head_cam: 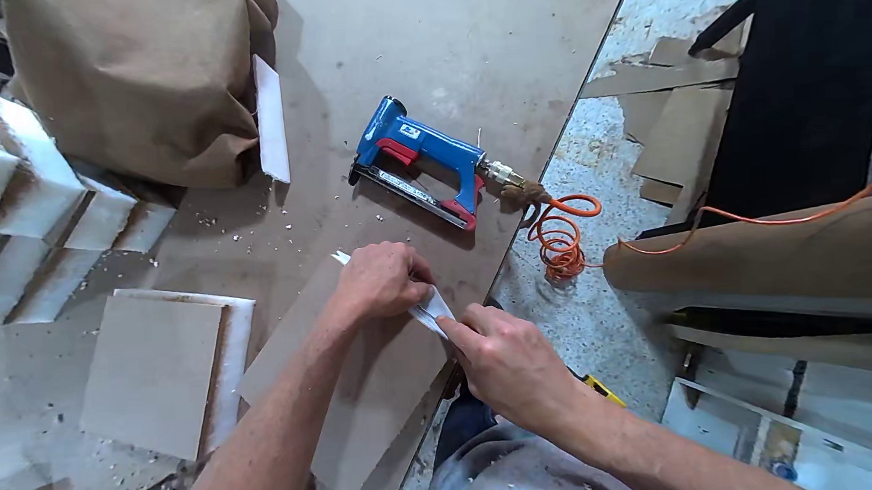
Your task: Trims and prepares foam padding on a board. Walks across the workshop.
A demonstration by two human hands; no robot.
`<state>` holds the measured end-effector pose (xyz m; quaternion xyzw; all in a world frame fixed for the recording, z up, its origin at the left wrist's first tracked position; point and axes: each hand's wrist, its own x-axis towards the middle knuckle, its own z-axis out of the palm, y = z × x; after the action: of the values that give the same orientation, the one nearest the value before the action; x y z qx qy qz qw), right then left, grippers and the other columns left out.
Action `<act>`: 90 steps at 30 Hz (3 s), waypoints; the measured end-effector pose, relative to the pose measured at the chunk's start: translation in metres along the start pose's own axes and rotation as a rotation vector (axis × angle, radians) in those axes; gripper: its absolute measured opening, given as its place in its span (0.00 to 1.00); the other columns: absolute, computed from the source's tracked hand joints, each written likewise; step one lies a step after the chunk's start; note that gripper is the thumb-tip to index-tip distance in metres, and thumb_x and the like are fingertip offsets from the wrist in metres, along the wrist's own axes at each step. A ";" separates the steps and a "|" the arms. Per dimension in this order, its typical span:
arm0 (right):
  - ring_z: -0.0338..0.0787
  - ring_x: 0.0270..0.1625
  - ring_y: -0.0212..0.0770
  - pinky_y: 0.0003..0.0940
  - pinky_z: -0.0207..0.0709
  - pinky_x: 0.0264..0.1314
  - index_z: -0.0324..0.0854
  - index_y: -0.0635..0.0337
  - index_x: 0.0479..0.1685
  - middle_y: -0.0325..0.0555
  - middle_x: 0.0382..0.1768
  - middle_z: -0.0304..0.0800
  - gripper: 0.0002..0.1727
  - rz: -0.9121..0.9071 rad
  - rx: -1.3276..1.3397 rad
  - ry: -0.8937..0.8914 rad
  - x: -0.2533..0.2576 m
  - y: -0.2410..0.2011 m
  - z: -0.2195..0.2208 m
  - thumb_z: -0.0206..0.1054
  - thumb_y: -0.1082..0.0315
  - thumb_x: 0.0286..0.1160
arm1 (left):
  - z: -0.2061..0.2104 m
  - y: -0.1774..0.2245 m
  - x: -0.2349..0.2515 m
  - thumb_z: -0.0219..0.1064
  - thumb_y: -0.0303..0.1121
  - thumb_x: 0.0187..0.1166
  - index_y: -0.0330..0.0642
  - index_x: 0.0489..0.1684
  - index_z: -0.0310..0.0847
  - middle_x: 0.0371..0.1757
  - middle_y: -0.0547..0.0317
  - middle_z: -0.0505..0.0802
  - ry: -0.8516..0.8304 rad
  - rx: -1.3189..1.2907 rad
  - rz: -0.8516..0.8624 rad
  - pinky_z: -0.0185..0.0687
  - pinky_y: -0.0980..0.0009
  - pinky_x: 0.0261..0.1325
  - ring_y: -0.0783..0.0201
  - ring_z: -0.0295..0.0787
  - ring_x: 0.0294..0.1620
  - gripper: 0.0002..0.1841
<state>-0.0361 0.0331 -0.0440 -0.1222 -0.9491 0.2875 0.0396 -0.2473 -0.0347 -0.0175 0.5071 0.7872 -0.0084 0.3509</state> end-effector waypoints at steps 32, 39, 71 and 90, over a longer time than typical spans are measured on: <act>0.95 0.39 0.44 0.35 0.89 0.38 0.90 0.56 0.50 0.47 0.37 0.93 0.09 -0.197 0.144 0.327 -0.029 0.064 0.075 0.67 0.69 0.76 | 0.007 -0.007 -0.003 0.71 0.51 0.70 0.69 0.34 0.96 0.35 0.82 0.92 0.176 -0.013 0.097 0.81 0.53 0.46 0.73 0.88 0.40 0.07; 0.96 0.40 0.44 0.36 0.91 0.40 0.91 0.56 0.47 0.46 0.38 0.95 0.08 -0.180 0.142 0.309 -0.012 0.049 0.076 0.67 0.71 0.75 | 0.008 -0.007 -0.002 0.69 0.51 0.70 0.70 0.33 0.96 0.35 0.82 0.91 0.192 0.014 0.104 0.81 0.55 0.45 0.74 0.88 0.40 0.08; 0.95 0.38 0.45 0.37 0.89 0.35 0.90 0.57 0.46 0.48 0.37 0.93 0.09 -0.132 0.099 0.245 -0.013 0.045 0.066 0.66 0.70 0.75 | 0.010 -0.002 -0.001 0.69 0.52 0.68 0.72 0.30 0.95 0.33 0.83 0.91 0.205 0.040 0.032 0.79 0.54 0.54 0.75 0.87 0.39 0.08; 0.95 0.37 0.45 0.37 0.89 0.35 0.90 0.58 0.47 0.48 0.36 0.93 0.09 -0.157 0.081 0.228 -0.018 0.047 0.064 0.66 0.71 0.75 | 0.013 -0.006 0.000 0.68 0.52 0.69 0.69 0.31 0.95 0.33 0.81 0.92 0.243 0.042 0.082 0.79 0.55 0.56 0.75 0.87 0.40 0.09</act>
<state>-0.0181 0.0318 -0.1236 -0.0780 -0.9328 0.3057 0.1745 -0.2453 -0.0421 -0.0296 0.5432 0.8022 0.0510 0.2423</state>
